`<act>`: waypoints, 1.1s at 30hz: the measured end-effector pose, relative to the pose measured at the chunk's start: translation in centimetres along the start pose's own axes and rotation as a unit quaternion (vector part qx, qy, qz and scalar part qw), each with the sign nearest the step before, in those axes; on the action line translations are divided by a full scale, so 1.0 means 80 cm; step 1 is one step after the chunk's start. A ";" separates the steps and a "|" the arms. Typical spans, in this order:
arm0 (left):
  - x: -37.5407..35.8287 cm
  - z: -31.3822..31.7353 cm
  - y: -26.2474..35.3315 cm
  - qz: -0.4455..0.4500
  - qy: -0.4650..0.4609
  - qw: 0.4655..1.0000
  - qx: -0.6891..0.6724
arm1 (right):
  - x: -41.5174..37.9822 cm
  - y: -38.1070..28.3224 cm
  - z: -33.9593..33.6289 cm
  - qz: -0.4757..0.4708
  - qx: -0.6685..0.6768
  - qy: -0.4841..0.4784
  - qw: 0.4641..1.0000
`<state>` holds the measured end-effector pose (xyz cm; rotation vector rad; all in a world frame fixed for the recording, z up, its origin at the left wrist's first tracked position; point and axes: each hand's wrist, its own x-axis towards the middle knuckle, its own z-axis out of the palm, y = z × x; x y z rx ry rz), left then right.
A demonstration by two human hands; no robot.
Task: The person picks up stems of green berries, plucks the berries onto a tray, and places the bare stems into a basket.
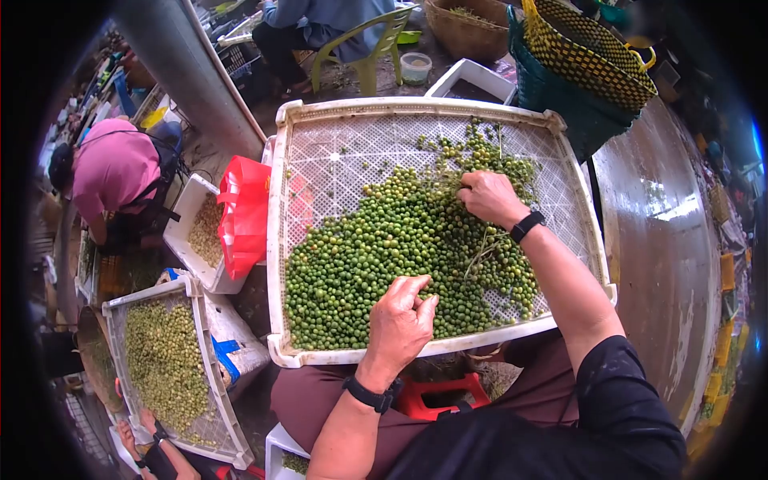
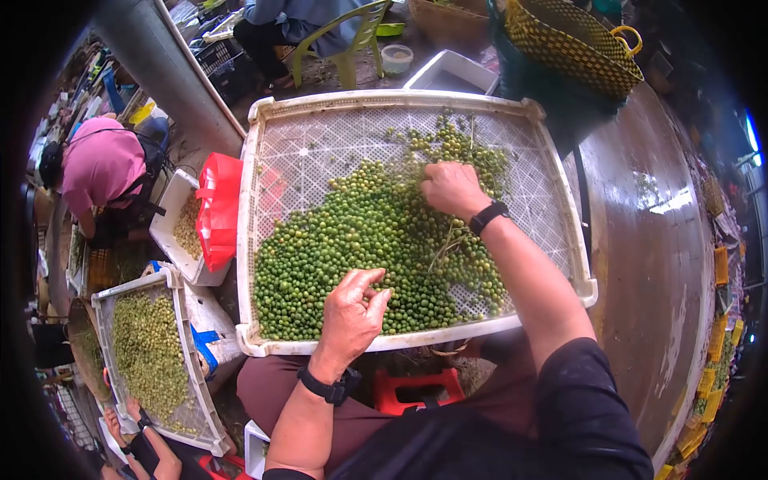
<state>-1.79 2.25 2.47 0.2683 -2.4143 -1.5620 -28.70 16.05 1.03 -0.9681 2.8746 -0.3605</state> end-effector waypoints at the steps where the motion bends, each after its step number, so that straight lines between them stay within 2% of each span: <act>1: -0.002 0.001 0.003 -0.002 0.002 1.000 -0.003 | -0.012 -0.004 -0.018 0.014 0.010 -0.007 1.000; 8: -0.008 0.006 0.013 0.020 0.005 1.000 0.017 | -0.068 0.011 -0.130 0.087 0.128 -0.033 0.987; 11: -0.009 0.009 0.012 0.023 0.009 0.999 0.025 | -0.086 0.011 -0.170 0.107 0.222 0.017 0.969; 13: -0.010 0.010 0.016 0.020 0.015 0.999 0.020 | -0.088 0.024 -0.184 0.088 0.274 0.048 0.956; 17: -0.011 0.014 0.018 0.008 0.005 1.000 0.011 | -0.102 0.028 -0.221 0.091 0.377 0.095 0.917; 20: -0.009 0.022 0.009 0.073 0.022 0.996 0.053 | -0.116 0.020 -0.246 0.092 0.440 0.121 0.885; 24: -0.010 0.025 0.014 0.096 0.019 0.993 0.067 | -0.128 0.018 -0.247 0.089 0.525 0.144 0.834; 26: -0.010 0.021 0.013 0.076 0.003 0.994 0.080 | -0.127 0.015 -0.213 0.100 0.523 0.102 0.840; 27: -0.010 0.019 0.009 0.072 0.000 0.993 0.092 | -0.133 0.009 -0.196 0.124 0.483 0.036 0.866; 28: -0.010 0.019 0.004 0.067 -0.003 0.992 0.103 | -0.133 0.016 -0.169 0.170 0.354 -0.035 0.919; 29: -0.008 0.017 -0.003 0.070 -0.010 0.990 0.120 | -0.125 0.040 -0.126 0.193 0.234 -0.093 0.948; 30: -0.009 0.015 -0.005 0.073 -0.007 0.989 0.131 | -0.139 0.054 -0.089 0.148 0.148 -0.052 0.976; 31: -0.010 0.012 -0.007 0.076 -0.002 0.987 0.142 | -0.156 0.029 -0.098 0.212 0.170 -0.100 0.957; 32: -0.013 0.008 -0.011 0.076 0.002 0.985 0.153 | -0.160 0.041 -0.077 0.232 0.172 -0.106 0.951; 33: -0.015 0.003 -0.015 0.076 -0.007 0.984 0.160 | -0.171 0.040 -0.067 0.199 0.134 -0.064 0.969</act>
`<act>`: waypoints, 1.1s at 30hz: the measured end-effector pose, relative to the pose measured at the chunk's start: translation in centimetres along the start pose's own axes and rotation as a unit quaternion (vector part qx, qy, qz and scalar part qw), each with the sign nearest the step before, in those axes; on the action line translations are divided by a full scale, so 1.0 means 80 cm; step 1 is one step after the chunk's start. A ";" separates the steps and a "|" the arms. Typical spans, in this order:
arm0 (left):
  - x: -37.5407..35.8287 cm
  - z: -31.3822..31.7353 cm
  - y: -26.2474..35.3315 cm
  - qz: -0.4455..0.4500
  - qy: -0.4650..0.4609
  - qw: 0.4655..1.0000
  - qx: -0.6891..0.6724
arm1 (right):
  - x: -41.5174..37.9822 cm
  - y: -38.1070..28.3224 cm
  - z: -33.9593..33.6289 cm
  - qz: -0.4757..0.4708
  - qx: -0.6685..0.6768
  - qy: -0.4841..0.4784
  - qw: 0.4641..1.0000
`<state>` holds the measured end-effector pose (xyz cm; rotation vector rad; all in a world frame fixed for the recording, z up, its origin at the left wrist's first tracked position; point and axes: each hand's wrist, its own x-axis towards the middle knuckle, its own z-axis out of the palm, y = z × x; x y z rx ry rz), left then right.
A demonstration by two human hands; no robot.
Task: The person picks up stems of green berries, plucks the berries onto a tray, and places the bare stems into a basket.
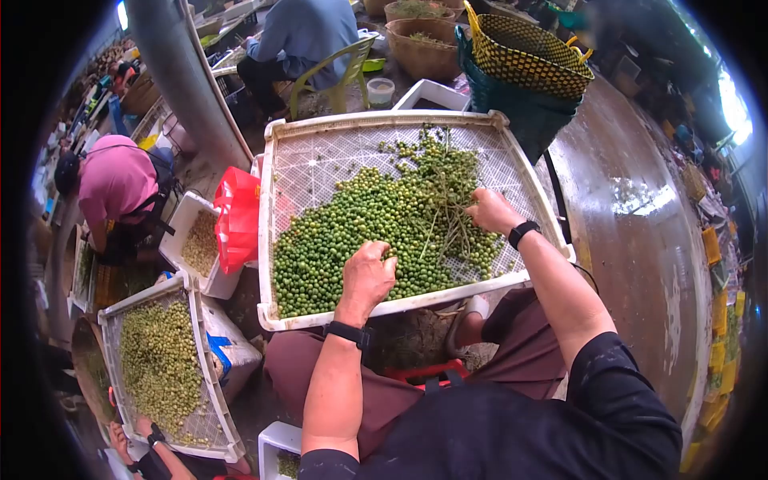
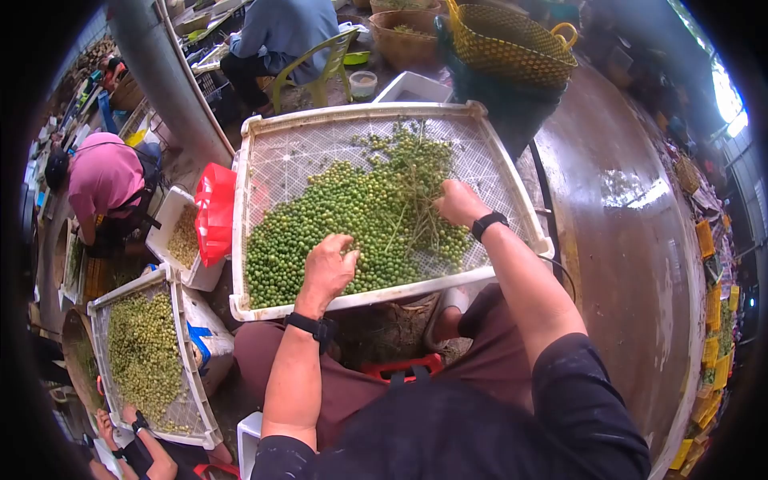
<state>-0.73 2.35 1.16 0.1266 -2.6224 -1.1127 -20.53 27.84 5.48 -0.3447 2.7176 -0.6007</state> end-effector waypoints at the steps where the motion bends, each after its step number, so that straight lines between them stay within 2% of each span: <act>1: -0.003 -0.002 -0.004 -0.004 0.003 1.000 0.002 | -0.008 0.007 0.008 -0.037 -0.033 0.046 0.998; 4: -0.007 -0.009 0.003 -0.019 0.006 1.000 -0.019 | -0.015 0.022 0.015 -0.033 0.018 0.063 0.997; 5: -0.010 -0.011 0.007 -0.019 0.005 1.000 -0.024 | -0.014 0.032 0.025 -0.069 -0.014 0.120 0.990; 8: -0.021 -0.015 0.006 0.000 0.001 0.998 -0.057 | -0.024 0.021 0.032 -0.088 0.011 0.175 0.981; 11: -0.026 -0.026 -0.002 -0.001 -0.010 0.998 -0.057 | -0.043 -0.028 0.024 -0.092 0.097 0.136 0.982; 12: -0.027 -0.030 -0.006 -0.004 -0.011 0.998 -0.057 | -0.040 -0.037 0.023 -0.116 0.133 0.140 0.974; 13: -0.027 -0.034 -0.009 -0.007 -0.004 0.998 -0.069 | -0.043 -0.056 0.021 -0.103 0.230 0.133 0.959; 15: -0.024 -0.043 -0.014 -0.014 0.017 0.995 -0.094 | -0.049 -0.090 0.012 -0.080 0.413 0.115 0.900; 16: -0.024 -0.047 -0.013 -0.024 0.031 0.993 -0.111 | -0.043 -0.094 0.013 -0.102 0.453 0.130 0.876; 19: -0.017 -0.055 -0.009 -0.036 0.054 0.984 -0.165 | -0.022 -0.084 0.030 -0.024 0.433 0.063 0.899; 20: -0.015 -0.055 -0.008 -0.045 0.060 0.980 -0.184 | -0.026 -0.089 0.032 -0.002 0.433 0.069 0.899; 21: -0.014 -0.052 -0.011 -0.001 0.095 0.984 -0.149 | -0.040 -0.106 0.027 -0.036 0.468 0.071 0.880; 23: -0.014 -0.050 -0.006 0.008 0.125 0.979 -0.163 | -0.053 -0.118 0.028 -0.094 0.457 0.079 0.881; 25: -0.010 -0.038 -0.009 -0.002 0.099 0.984 -0.147 | -0.054 -0.113 0.037 -0.013 0.427 0.019 0.904; 27: -0.009 -0.031 -0.004 0.003 0.094 0.990 -0.108 | -0.072 -0.119 0.041 -0.038 0.403 0.046 0.913; 28: -0.010 -0.023 -0.006 0.011 0.085 0.993 -0.080 | -0.092 -0.131 0.040 -0.094 0.433 0.034 0.896; 31: -0.018 -0.011 0.014 0.044 0.111 0.991 -0.054 | -0.141 -0.163 0.037 -0.143 0.377 -0.003 0.915; 33: -0.018 -0.001 0.025 0.054 0.089 0.993 -0.058 | -0.145 -0.152 0.041 -0.195 0.306 -0.059 0.930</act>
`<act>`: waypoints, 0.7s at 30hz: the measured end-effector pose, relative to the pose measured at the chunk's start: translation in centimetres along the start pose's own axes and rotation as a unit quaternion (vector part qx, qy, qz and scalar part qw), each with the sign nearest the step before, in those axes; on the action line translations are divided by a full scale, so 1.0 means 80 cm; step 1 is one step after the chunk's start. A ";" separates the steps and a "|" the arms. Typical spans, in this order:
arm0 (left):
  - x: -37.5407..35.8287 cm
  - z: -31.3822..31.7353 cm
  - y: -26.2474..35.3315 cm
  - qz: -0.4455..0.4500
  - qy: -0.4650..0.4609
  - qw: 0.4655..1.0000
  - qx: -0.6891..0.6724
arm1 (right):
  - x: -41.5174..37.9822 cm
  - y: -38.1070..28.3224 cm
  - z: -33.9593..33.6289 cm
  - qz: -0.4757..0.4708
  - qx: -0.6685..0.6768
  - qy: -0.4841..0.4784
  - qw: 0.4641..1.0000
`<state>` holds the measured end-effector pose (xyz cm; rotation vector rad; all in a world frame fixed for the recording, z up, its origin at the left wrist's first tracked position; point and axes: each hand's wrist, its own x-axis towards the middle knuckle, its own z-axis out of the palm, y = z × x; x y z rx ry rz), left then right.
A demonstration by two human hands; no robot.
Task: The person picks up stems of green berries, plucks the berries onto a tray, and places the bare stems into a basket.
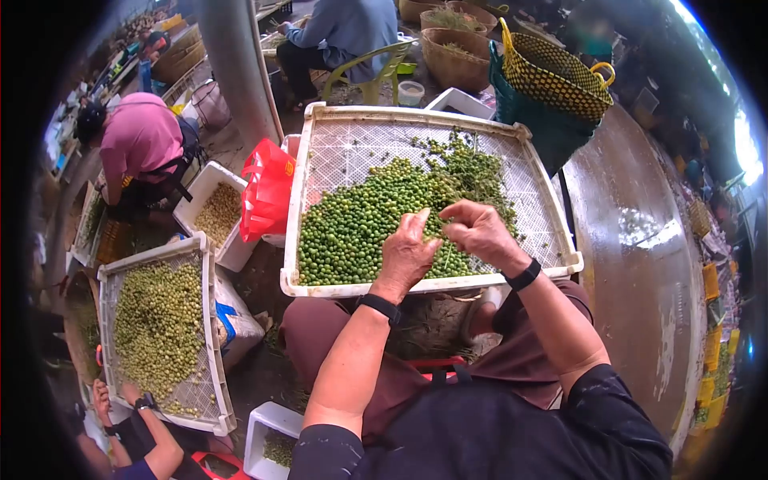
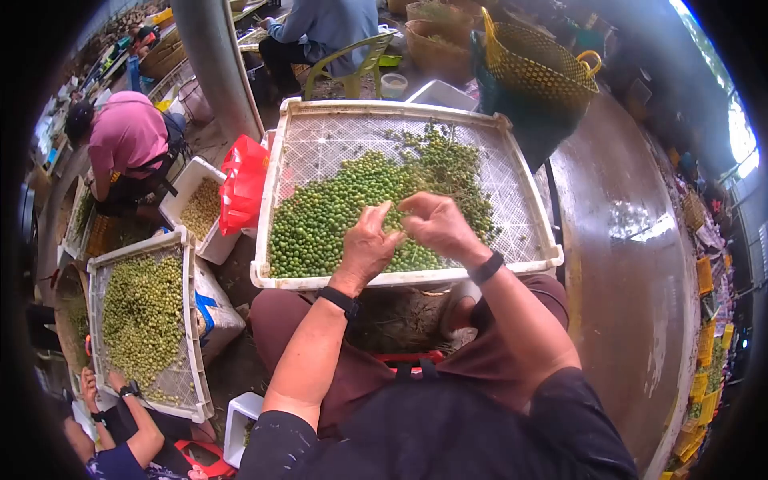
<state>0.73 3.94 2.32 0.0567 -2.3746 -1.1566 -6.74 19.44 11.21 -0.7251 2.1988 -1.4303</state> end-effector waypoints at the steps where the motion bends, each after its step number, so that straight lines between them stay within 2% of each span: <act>1: -0.001 0.008 0.002 0.013 -0.019 1.000 -0.007 | -0.005 0.008 -0.003 -0.018 -0.020 0.000 1.000; 2: -0.004 0.018 0.003 0.024 -0.042 0.999 -0.015 | -0.010 0.018 -0.004 -0.031 -0.038 0.001 0.999; 4: -0.006 0.038 -0.001 0.067 -0.058 0.996 0.006 | -0.020 0.031 -0.011 -0.036 0.015 0.002 0.999; 6: -0.004 0.048 0.000 0.054 -0.052 0.997 -0.013 | -0.025 0.039 -0.029 0.036 0.101 -0.028 0.994; 8: 0.004 0.051 -0.003 -0.065 -0.051 0.992 -0.097 | -0.028 0.046 -0.055 0.067 0.143 -0.033 0.987; 9: 0.008 0.055 -0.007 -0.204 -0.058 0.960 -0.184 | -0.031 0.060 -0.070 0.064 0.121 -0.026 0.990; 10: 0.018 0.048 0.000 -0.273 -0.059 0.929 -0.244 | -0.031 0.080 -0.087 0.059 0.090 -0.019 0.994; 12: 0.028 0.047 0.000 -0.306 -0.029 0.858 -0.412 | -0.035 0.109 -0.113 0.056 0.073 0.017 0.996; 17: 0.031 0.040 -0.002 -0.346 -0.055 0.767 -0.538 | -0.027 0.144 -0.118 0.106 0.165 0.025 0.980; 18: 0.030 0.039 -0.005 -0.353 -0.056 0.766 -0.535 | -0.025 0.137 -0.107 0.115 0.177 0.027 0.977; 21: 0.031 0.038 -0.002 -0.368 -0.060 0.770 -0.517 | -0.019 0.128 -0.078 0.061 0.231 -0.009 0.971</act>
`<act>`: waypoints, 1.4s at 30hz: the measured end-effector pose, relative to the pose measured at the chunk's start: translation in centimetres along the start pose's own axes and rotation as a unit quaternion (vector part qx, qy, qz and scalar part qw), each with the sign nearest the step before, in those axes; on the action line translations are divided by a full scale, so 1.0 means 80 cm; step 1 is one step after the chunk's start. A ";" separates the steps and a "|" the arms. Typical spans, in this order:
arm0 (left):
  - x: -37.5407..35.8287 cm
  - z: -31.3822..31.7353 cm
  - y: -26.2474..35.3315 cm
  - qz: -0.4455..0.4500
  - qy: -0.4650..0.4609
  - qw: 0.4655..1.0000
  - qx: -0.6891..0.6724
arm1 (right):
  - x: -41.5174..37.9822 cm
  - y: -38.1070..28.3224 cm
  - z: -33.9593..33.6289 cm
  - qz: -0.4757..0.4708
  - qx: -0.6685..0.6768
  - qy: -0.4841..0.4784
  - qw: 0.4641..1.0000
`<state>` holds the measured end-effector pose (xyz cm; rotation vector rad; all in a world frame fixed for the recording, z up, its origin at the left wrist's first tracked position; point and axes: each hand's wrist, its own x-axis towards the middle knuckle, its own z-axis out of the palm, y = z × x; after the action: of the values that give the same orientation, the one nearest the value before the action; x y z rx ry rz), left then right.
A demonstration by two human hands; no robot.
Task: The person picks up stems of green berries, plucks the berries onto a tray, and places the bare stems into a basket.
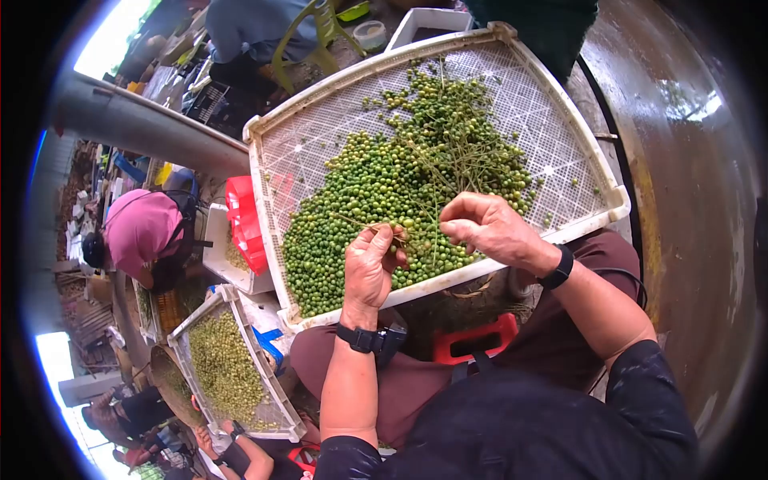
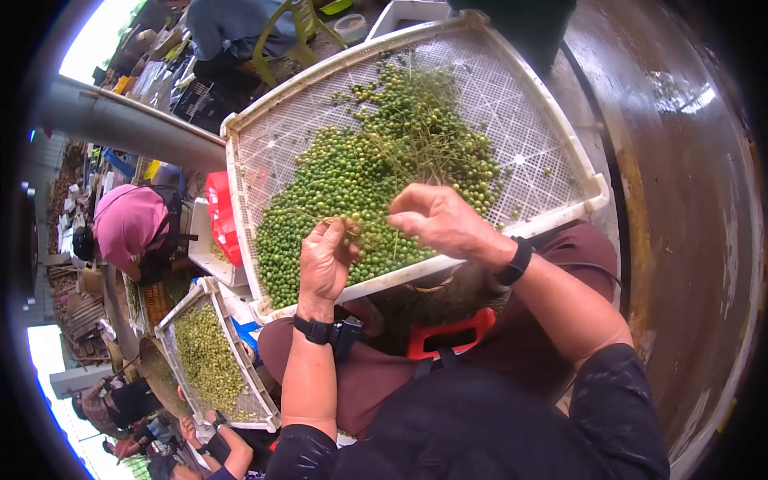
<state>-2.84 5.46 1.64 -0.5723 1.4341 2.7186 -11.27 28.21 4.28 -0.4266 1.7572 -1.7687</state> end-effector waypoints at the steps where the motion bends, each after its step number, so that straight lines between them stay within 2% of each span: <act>1: 0.000 0.002 0.001 -0.006 -0.014 1.000 0.026 | -0.001 -0.006 0.008 0.002 0.010 -0.005 1.000; 2: -0.002 0.003 0.001 -0.012 -0.028 0.998 0.049 | -0.001 -0.007 0.010 0.036 0.008 -0.014 0.999; 5: -0.006 0.009 -0.001 -0.016 -0.058 0.990 0.130 | -0.001 -0.006 0.025 0.018 0.000 -0.001 1.000; 8: -0.011 0.013 0.000 -0.015 -0.076 0.979 0.189 | 0.003 0.007 0.033 -0.040 -0.024 0.015 0.999; 10: -0.014 0.015 0.002 -0.016 -0.081 0.976 0.202 | 0.003 0.007 0.036 -0.028 -0.009 -0.023 0.999; 13: -0.024 0.018 0.003 -0.036 -0.063 0.987 0.145 | -0.001 0.000 0.041 -0.015 -0.032 -0.034 0.999; 16: -0.028 0.018 -0.002 -0.013 -0.029 0.975 0.221 | -0.002 0.000 0.044 -0.066 -0.142 -0.030 0.987; 20: -0.029 0.023 -0.010 0.008 0.024 0.965 0.262 | -0.003 0.021 0.054 -0.106 -0.165 0.012 0.980; 25: -0.028 0.025 -0.016 0.068 0.048 0.965 0.250 | 0.000 0.026 0.054 -0.048 -0.113 0.025 0.992; 28: -0.025 0.017 -0.014 0.053 0.017 0.959 0.278 | 0.009 0.035 0.051 -0.034 -0.079 0.013 0.996; 30: -0.020 0.010 -0.017 0.056 0.005 0.967 0.250 | 0.010 0.035 0.046 0.024 0.032 -0.010 0.999; 32: -0.017 0.006 -0.019 0.049 -0.001 0.974 0.223 | 0.011 0.036 0.041 0.048 0.114 -0.029 0.992; 37: -0.013 0.003 -0.012 0.018 0.011 0.982 0.188 | 0.016 0.031 0.038 0.101 0.213 -0.051 0.970; 40: -0.008 -0.004 -0.012 0.038 0.023 0.979 0.199 | 0.019 0.038 0.033 0.131 0.288 -0.054 0.947; 42: -0.007 -0.007 -0.010 0.045 0.038 0.980 0.191 | 0.022 0.036 0.026 0.135 0.288 -0.042 0.947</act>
<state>-1.98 5.55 0.85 -0.6027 1.9784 2.4027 -10.79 25.68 1.27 -0.0098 1.0979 -1.9166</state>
